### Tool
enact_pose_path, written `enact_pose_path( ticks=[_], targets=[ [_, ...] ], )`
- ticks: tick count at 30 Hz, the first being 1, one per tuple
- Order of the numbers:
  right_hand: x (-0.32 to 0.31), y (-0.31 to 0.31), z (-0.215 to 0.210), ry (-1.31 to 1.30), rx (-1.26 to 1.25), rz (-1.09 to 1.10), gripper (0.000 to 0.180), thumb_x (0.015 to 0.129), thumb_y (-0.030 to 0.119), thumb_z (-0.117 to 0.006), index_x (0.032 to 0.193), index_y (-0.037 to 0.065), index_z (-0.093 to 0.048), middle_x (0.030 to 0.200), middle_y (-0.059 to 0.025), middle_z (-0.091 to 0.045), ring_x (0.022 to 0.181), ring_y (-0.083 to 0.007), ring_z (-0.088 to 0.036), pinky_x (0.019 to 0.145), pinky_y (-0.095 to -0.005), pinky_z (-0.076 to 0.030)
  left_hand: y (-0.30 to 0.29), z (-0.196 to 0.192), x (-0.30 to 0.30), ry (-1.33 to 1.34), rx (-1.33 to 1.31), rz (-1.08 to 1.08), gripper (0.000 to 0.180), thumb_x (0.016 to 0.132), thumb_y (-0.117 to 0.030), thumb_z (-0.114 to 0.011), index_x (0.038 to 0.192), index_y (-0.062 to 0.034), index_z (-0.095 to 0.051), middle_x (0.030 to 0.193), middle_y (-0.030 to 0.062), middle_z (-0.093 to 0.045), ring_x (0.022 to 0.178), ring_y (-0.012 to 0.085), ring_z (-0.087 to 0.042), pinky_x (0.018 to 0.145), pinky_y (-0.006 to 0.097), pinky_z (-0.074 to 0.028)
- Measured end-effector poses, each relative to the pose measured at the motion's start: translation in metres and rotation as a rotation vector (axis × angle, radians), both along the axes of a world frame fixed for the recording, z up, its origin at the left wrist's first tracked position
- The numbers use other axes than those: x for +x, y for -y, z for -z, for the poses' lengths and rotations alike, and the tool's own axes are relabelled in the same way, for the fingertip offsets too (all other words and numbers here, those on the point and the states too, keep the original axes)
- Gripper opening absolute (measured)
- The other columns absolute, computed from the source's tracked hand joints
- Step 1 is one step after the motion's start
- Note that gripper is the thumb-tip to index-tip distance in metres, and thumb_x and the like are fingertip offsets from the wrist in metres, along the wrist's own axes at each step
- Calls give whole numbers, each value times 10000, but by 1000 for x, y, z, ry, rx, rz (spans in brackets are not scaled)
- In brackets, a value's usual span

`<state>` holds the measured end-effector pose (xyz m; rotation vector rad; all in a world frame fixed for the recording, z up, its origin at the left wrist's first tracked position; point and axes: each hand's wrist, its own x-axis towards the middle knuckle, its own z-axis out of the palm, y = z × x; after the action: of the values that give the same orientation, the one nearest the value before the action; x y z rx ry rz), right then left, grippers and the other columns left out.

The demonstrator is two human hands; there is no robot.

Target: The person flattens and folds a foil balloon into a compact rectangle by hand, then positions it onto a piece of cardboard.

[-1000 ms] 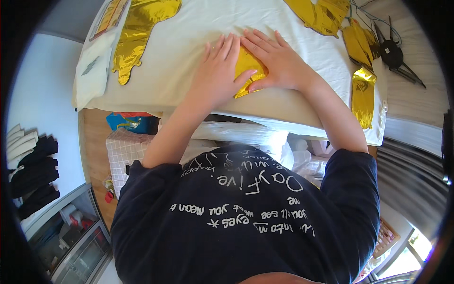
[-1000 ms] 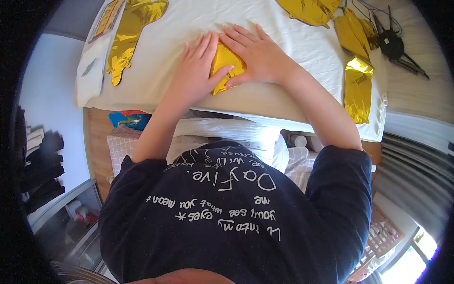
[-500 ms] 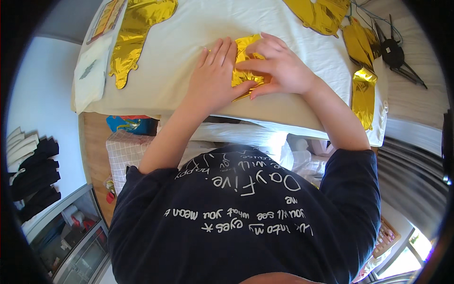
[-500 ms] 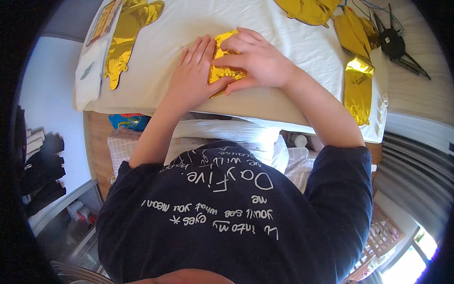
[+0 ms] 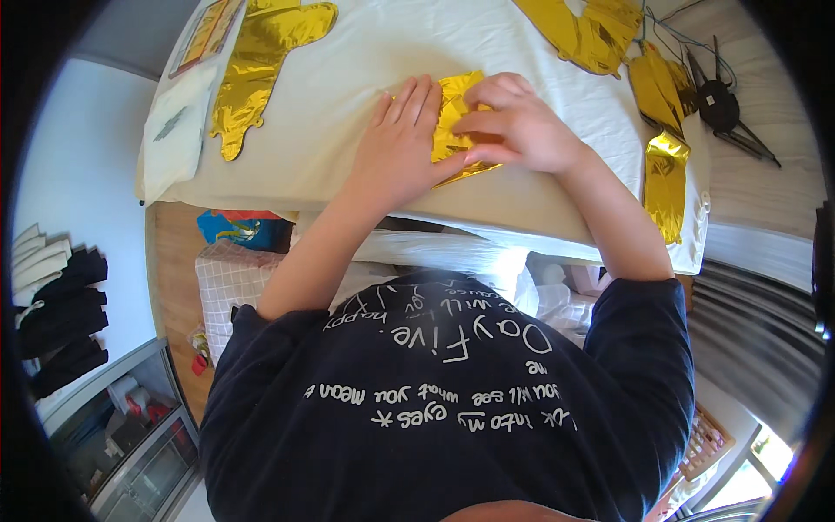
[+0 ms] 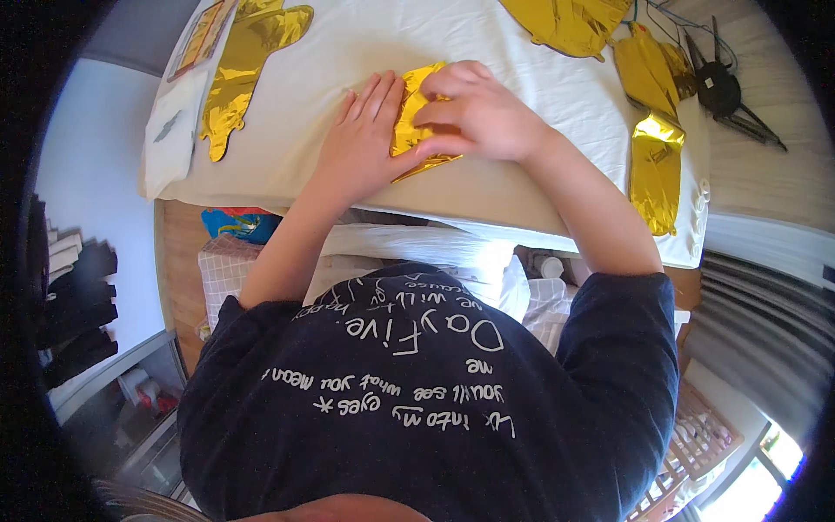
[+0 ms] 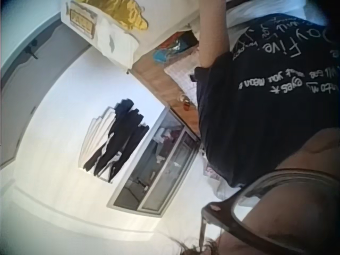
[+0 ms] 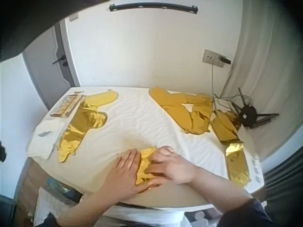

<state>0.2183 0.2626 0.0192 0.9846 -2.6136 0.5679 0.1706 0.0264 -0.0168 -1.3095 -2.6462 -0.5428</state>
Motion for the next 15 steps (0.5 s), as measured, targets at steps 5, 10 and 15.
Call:
enact_pose_path(
  ticks=[5, 10, 15],
  targets=[
    [-7, -24, 2, 64, -660, 447, 474, 1126, 336, -386, 1156, -26, -690, 1094, -116, -697, 1086, -229, -625, 1013, -358, -435, 2, -3, 2, 49, -22, -16, 977, 921, -637, -626, 1567, 32, -328, 1627, 226, -356, 1546, 344, -286, 1262, 513, -215],
    [-7, -11, 5, 42, -506, 384, 290, 1056, 186, -534, 1206, -14, -682, 1134, -162, -701, 1093, -309, -649, 1006, -412, -475, 3, -2, 2, 3, 2, -1, 982, 913, -641, -636, 1535, 65, -355, 1605, 247, -376, 1533, 345, -313, 1254, 509, -240],
    [-9, 2, 14, -74, -67, 369, 264, 969, 112, -647, 1223, 61, -702, 1181, -146, -710, 1114, -344, -650, 1065, -484, -471, 3, 0, 1, -35, 33, 5, 976, 904, -642, -645, 1506, 84, -393, 1587, 251, -403, 1521, 347, -333, 1248, 507, -250]
  ],
)
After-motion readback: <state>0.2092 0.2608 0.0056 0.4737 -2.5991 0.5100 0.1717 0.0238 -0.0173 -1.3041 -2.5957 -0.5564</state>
